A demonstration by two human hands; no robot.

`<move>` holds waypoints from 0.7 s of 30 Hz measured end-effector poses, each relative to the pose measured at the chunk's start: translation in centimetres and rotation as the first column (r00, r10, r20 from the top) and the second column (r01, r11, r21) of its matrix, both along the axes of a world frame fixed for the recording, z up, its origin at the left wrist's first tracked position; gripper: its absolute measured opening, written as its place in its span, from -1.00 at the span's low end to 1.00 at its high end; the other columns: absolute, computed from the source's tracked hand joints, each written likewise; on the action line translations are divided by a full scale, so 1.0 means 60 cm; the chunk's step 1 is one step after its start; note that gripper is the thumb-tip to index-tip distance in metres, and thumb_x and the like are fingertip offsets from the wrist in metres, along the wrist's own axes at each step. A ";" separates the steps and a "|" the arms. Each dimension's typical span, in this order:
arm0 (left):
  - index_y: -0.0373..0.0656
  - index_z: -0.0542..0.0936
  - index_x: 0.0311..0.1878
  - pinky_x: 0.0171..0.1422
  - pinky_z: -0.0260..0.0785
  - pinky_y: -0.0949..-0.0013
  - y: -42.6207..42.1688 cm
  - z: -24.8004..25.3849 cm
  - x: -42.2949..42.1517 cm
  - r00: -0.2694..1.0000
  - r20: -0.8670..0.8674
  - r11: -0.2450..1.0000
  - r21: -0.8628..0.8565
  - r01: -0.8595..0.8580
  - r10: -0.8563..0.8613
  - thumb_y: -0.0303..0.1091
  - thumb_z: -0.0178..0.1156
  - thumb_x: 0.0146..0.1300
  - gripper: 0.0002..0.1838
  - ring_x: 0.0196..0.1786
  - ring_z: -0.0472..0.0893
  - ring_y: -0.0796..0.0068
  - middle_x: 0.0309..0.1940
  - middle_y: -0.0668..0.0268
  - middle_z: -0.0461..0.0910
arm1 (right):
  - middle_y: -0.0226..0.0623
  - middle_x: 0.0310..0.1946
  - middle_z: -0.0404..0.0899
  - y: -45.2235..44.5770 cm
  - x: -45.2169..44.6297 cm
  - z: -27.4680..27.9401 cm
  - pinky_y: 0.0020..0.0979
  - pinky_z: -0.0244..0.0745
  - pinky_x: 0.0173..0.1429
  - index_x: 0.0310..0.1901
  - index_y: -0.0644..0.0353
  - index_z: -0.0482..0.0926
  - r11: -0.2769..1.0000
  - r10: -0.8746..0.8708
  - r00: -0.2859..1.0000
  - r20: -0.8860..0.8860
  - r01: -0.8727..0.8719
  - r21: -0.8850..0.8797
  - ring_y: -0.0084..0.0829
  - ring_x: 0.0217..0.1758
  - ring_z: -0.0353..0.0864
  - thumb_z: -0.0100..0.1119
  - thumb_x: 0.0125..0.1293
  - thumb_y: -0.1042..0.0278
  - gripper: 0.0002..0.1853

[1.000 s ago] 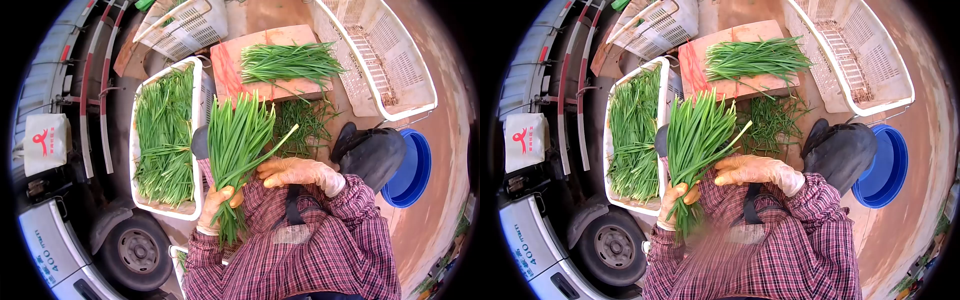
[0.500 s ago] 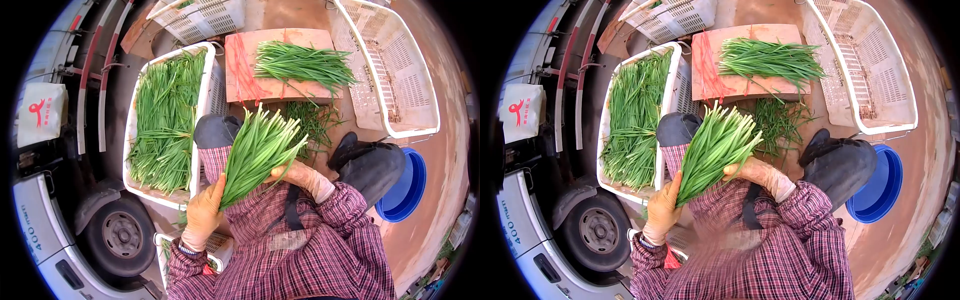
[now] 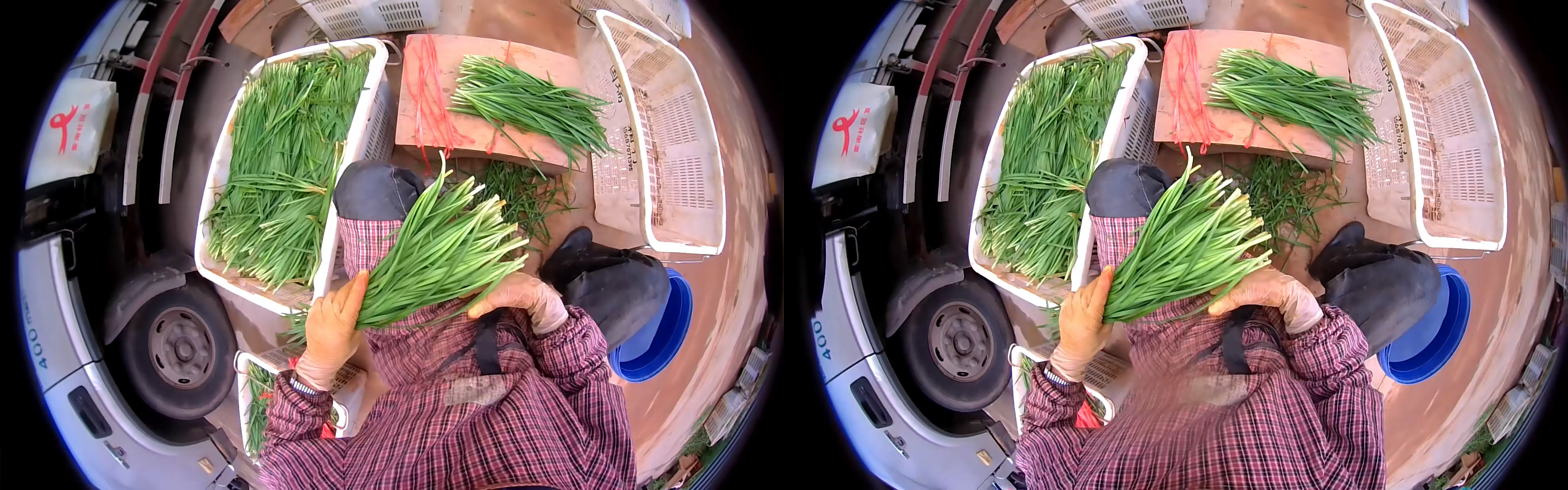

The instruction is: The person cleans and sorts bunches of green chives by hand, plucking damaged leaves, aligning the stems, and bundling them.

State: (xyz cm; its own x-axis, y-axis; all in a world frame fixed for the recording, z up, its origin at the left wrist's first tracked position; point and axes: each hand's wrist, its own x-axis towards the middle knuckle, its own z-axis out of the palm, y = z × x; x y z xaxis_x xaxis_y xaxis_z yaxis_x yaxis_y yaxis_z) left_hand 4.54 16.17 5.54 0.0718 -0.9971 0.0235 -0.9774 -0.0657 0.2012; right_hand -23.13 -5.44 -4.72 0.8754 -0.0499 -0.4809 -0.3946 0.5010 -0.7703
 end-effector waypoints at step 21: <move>-0.26 0.30 0.58 0.61 0.23 0.11 -0.096 0.119 0.070 0.503 -0.731 0.887 0.369 -0.277 0.461 -0.03 0.66 0.02 0.12 0.51 0.42 0.05 0.43 -0.04 0.47 | -0.24 0.41 0.47 -0.045 0.145 -0.002 -0.25 0.25 0.59 0.53 0.20 0.33 0.899 -0.426 0.888 0.171 0.397 0.184 -0.32 0.48 0.40 0.35 0.39 -0.26 -0.11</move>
